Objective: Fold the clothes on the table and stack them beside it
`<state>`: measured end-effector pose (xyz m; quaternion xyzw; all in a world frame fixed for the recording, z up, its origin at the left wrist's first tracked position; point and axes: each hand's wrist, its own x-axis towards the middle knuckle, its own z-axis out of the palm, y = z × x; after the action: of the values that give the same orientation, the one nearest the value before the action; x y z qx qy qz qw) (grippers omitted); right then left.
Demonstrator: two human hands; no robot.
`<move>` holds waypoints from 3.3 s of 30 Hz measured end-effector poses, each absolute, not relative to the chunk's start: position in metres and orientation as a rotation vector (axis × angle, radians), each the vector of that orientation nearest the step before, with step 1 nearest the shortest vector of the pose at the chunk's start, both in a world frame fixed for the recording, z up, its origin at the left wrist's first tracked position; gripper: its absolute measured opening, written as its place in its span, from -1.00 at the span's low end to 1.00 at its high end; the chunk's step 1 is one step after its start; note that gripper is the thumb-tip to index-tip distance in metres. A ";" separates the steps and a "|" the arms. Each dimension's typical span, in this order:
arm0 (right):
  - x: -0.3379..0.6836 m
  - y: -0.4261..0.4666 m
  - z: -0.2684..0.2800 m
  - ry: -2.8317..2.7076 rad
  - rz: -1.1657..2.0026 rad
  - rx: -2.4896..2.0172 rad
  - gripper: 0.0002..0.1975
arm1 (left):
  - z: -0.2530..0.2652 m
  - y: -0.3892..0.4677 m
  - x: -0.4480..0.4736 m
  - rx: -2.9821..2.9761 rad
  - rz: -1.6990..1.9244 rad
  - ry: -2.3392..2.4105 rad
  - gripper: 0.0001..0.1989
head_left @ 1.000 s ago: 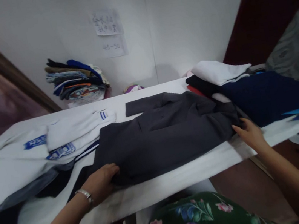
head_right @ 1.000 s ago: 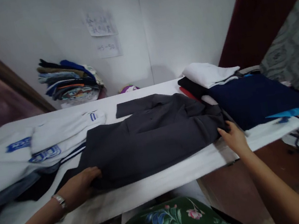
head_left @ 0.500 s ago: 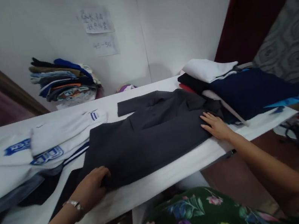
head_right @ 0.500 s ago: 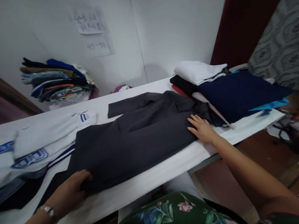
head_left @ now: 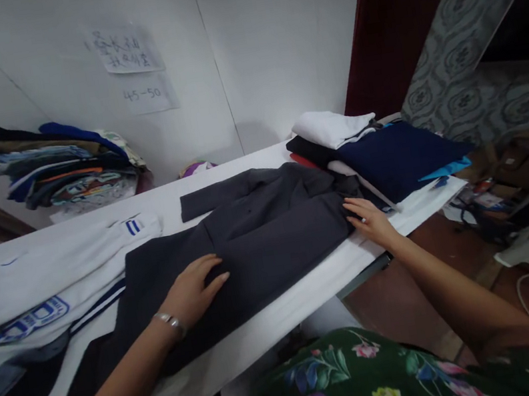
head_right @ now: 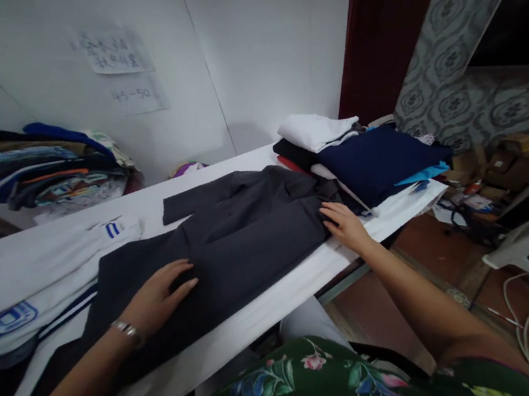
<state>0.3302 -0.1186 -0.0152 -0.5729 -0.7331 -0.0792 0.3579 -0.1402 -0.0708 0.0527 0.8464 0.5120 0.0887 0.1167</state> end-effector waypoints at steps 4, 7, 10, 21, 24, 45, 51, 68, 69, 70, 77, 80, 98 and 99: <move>0.314 -0.093 -0.011 -2.218 -0.047 -1.550 -0.56 | 0.024 -0.046 -0.108 2.647 0.150 1.618 -0.44; 0.311 -0.072 -0.013 -2.256 -0.022 -1.636 -0.58 | 0.008 -0.039 -0.103 2.662 0.054 1.696 -0.47; 0.315 -0.054 -0.020 -2.182 -0.003 -1.618 -0.60 | 0.001 -0.037 -0.106 2.674 0.094 1.707 -0.51; 0.317 -0.029 -0.033 -1.967 -0.015 -1.579 -0.73 | -0.008 -0.040 -0.108 2.642 0.180 1.744 -0.54; 0.313 -0.037 -0.034 -2.005 -0.060 -1.602 -0.64 | -0.004 -0.041 -0.108 2.631 0.132 1.739 -0.52; 0.268 -0.054 -0.020 -2.274 -0.201 -1.776 -0.38 | -0.009 -0.066 -0.111 2.560 0.062 1.717 -0.41; 0.270 -0.051 -0.037 -2.310 -0.297 -1.768 -0.38 | -0.005 -0.068 -0.112 2.546 0.060 1.695 -0.41; 0.256 -0.055 -0.015 -2.257 -0.277 -1.754 -0.41 | 0.016 -0.091 -0.231 1.922 0.014 2.443 -0.46; 0.250 -0.055 -0.011 -2.246 -0.293 -1.709 -0.41 | 0.017 -0.092 -0.229 1.930 0.015 2.457 -0.48; 0.244 -0.055 -0.009 -2.247 -0.309 -1.665 -0.41 | 0.018 -0.094 -0.227 1.947 0.020 2.479 -0.50; 0.232 -0.047 -0.042 -2.432 -0.233 -1.662 -0.42 | 0.007 -0.099 -0.213 2.065 0.006 2.345 -0.47; 0.236 -0.046 -0.052 -2.416 -0.260 -1.657 -0.40 | 0.000 -0.100 -0.216 2.016 0.026 2.308 -0.46; 0.249 -0.041 -0.072 -2.417 -0.398 -1.471 -0.36 | 0.067 0.005 -0.211 2.317 -0.148 1.916 -0.48; 0.249 -0.041 -0.073 -2.411 -0.399 -1.465 -0.37 | 0.064 0.006 -0.214 2.344 -0.093 1.955 -0.49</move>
<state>0.2493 -0.0412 -0.0734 -0.5086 -0.8372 -0.1385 0.1455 -0.2140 0.0056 0.0637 0.7670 0.6394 -0.0305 0.0439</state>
